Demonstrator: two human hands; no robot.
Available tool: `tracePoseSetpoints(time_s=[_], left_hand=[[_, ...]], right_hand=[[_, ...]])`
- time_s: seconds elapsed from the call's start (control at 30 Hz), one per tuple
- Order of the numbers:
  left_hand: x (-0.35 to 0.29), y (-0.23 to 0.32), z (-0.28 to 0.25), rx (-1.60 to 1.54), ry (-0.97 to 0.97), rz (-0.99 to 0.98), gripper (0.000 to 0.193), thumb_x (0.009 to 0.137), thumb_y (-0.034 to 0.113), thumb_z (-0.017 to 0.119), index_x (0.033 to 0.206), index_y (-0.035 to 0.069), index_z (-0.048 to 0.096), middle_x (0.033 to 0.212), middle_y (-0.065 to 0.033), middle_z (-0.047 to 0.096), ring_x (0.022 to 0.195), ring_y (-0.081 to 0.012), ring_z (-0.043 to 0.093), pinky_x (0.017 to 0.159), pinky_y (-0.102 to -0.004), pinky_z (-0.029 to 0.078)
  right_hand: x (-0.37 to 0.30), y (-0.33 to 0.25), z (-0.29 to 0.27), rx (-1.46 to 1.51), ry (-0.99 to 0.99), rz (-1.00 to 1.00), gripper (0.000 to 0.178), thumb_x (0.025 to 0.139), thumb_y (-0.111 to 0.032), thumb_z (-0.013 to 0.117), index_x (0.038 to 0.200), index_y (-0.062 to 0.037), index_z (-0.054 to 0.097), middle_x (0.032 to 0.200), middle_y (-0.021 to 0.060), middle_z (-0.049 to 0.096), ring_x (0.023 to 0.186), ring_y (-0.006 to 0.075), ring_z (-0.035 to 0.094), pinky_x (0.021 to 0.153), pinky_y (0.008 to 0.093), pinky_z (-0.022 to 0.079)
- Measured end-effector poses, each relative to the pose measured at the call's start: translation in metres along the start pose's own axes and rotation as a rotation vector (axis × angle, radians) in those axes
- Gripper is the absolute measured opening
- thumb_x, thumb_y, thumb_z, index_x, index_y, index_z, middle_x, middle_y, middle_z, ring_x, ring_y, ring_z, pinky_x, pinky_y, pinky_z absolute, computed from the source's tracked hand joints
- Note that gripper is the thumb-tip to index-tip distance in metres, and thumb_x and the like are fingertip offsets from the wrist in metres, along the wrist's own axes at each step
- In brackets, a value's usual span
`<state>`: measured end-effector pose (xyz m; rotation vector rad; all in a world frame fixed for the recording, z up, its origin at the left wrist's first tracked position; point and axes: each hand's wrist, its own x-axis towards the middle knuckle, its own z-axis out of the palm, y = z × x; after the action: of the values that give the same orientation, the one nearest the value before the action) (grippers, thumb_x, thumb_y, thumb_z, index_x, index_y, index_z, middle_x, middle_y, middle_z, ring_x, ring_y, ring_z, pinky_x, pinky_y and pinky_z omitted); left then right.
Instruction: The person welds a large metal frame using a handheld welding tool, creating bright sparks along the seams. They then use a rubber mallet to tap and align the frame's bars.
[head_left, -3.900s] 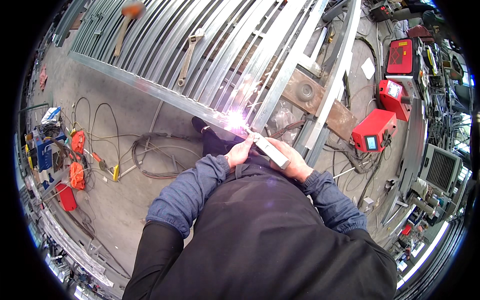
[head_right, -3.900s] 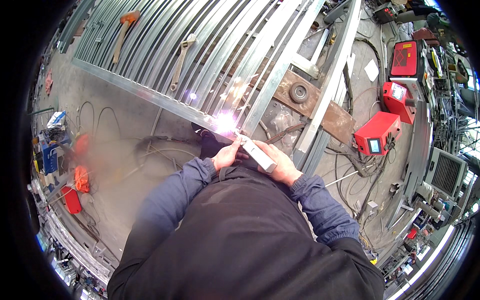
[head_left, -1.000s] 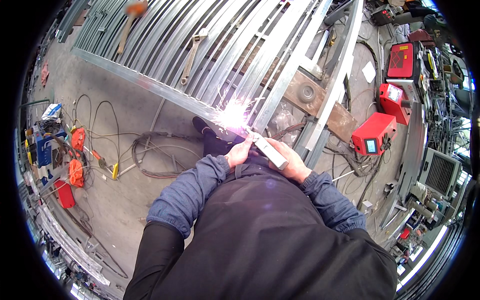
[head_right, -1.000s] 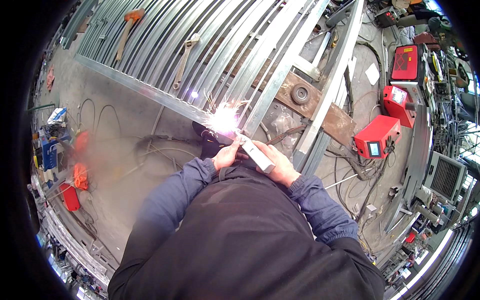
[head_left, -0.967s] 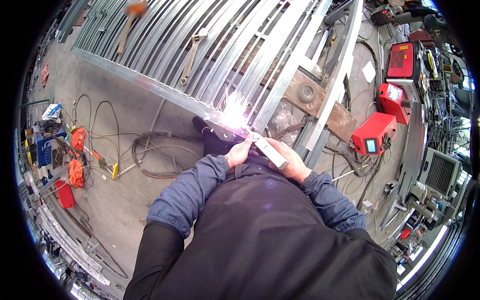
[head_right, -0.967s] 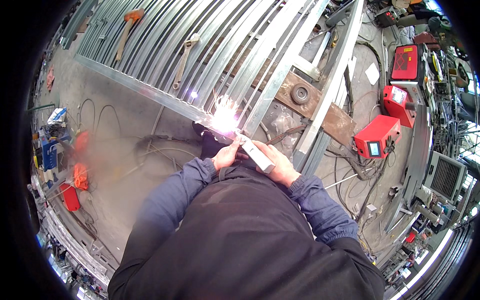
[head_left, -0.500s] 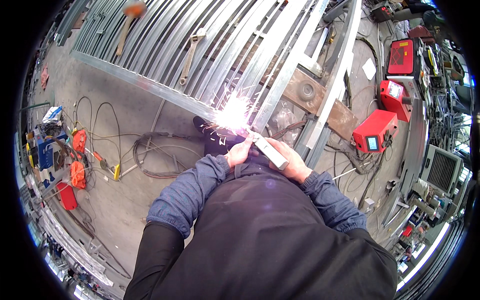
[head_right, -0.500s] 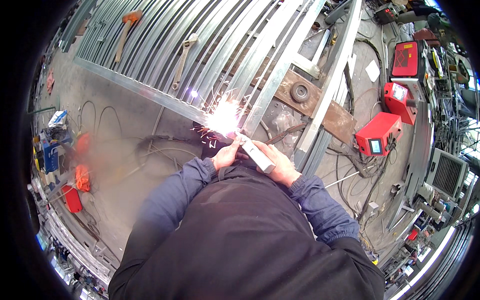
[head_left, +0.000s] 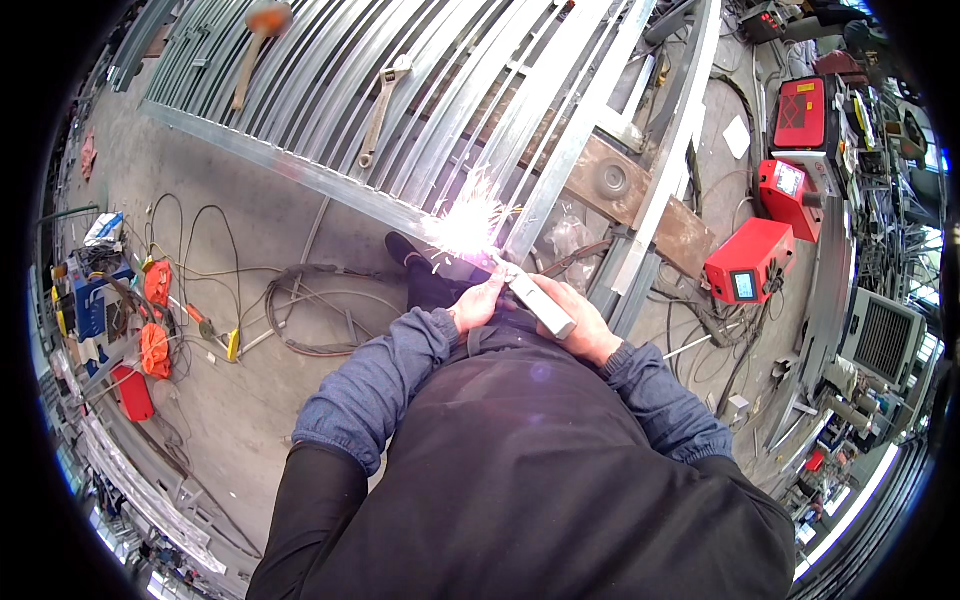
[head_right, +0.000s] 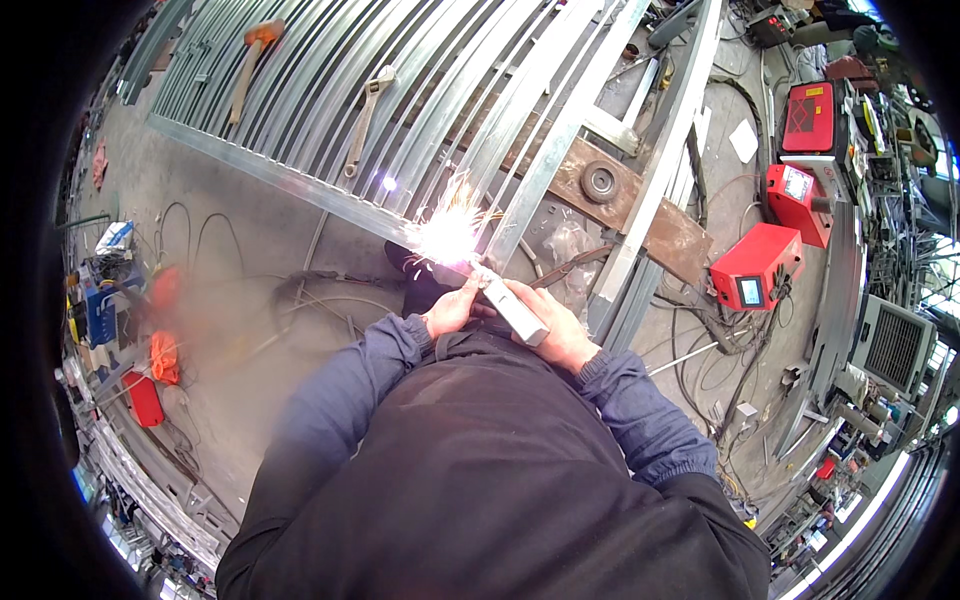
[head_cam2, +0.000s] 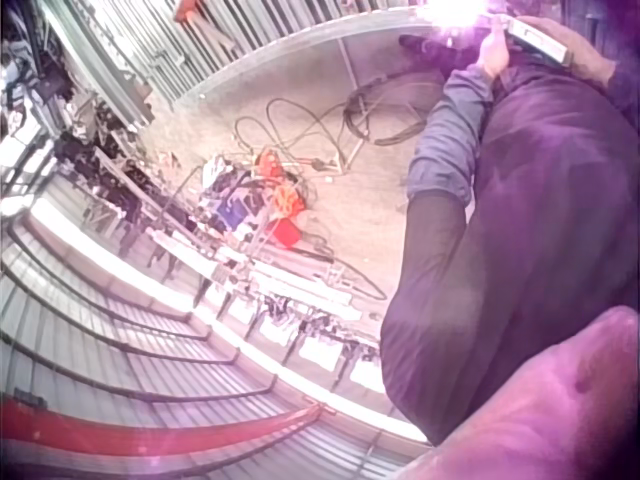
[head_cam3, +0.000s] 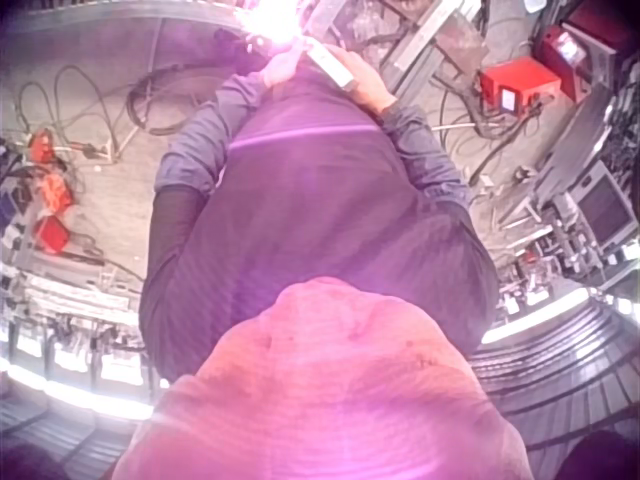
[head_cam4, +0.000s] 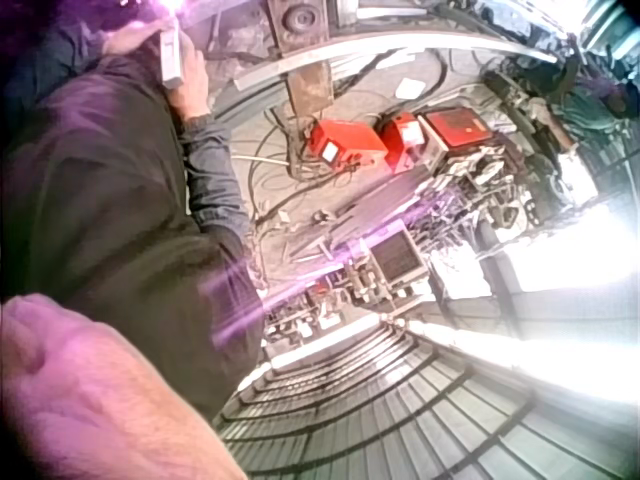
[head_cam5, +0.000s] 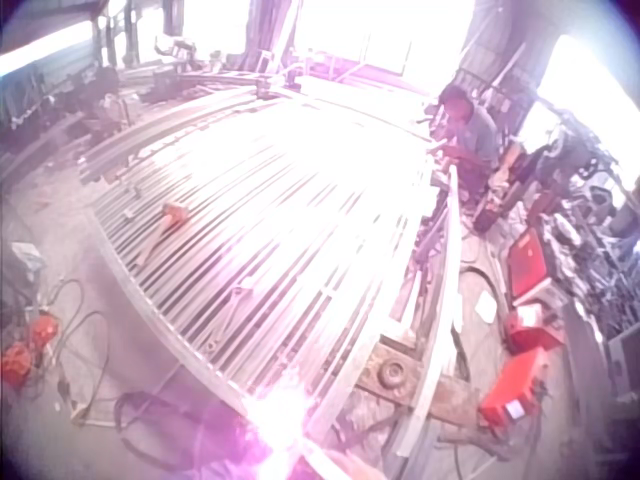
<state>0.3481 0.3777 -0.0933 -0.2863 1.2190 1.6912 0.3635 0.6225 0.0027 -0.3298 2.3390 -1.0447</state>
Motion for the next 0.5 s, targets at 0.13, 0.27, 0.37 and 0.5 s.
tracePoseSetpoints(time_s=[0.13,0.27,0.37,0.5], left_hand=[[0.0003,-0.0010,-0.0024,0.043,-0.009,-0.009,0.078,0.113,0.073,0.028,0.162,0.017,0.050,0.147,-0.0004,0.063,0.111,-0.0135,0.070,0.095,-0.0336,0.054],[-0.0021,0.0031,0.0002,0.050,-0.002,-0.033,0.079,0.112,0.074,0.026,0.162,0.018,0.050,0.145,0.0003,0.064,0.111,-0.0131,0.070,0.093,-0.0332,0.054],[-0.0026,0.0043,-0.0003,0.085,0.000,-0.029,0.079,0.112,0.075,0.026,0.162,0.019,0.051,0.143,0.0001,0.065,0.110,-0.0132,0.070,0.092,-0.0330,0.053],[-0.0045,0.0076,0.0039,0.100,0.015,-0.043,0.081,0.112,0.076,0.025,0.160,0.016,0.053,0.139,-0.0013,0.067,0.108,-0.0137,0.070,0.091,-0.0329,0.053]], right_hand=[[-0.0017,-0.0011,-0.0005,-0.008,-0.004,0.015,0.088,0.083,-0.020,0.082,0.163,-0.0226,0.043,0.126,0.0161,0.064,0.120,0.0415,0.067,0.101,0.0497,0.057],[-0.0025,0.0011,0.0019,-0.004,0.022,-0.014,0.089,0.083,-0.020,0.082,0.163,-0.0229,0.042,0.126,0.0161,0.064,0.120,0.0416,0.066,0.100,0.0504,0.057],[-0.0032,0.0011,0.0019,-0.009,0.006,0.009,0.089,0.083,-0.021,0.083,0.163,-0.0230,0.042,0.127,0.0162,0.063,0.120,0.0416,0.066,0.100,0.0506,0.057],[-0.0050,0.0010,0.0006,-0.032,0.019,-0.026,0.088,0.084,-0.022,0.083,0.162,-0.0235,0.043,0.126,0.0162,0.062,0.118,0.0426,0.066,0.099,0.0513,0.057]])
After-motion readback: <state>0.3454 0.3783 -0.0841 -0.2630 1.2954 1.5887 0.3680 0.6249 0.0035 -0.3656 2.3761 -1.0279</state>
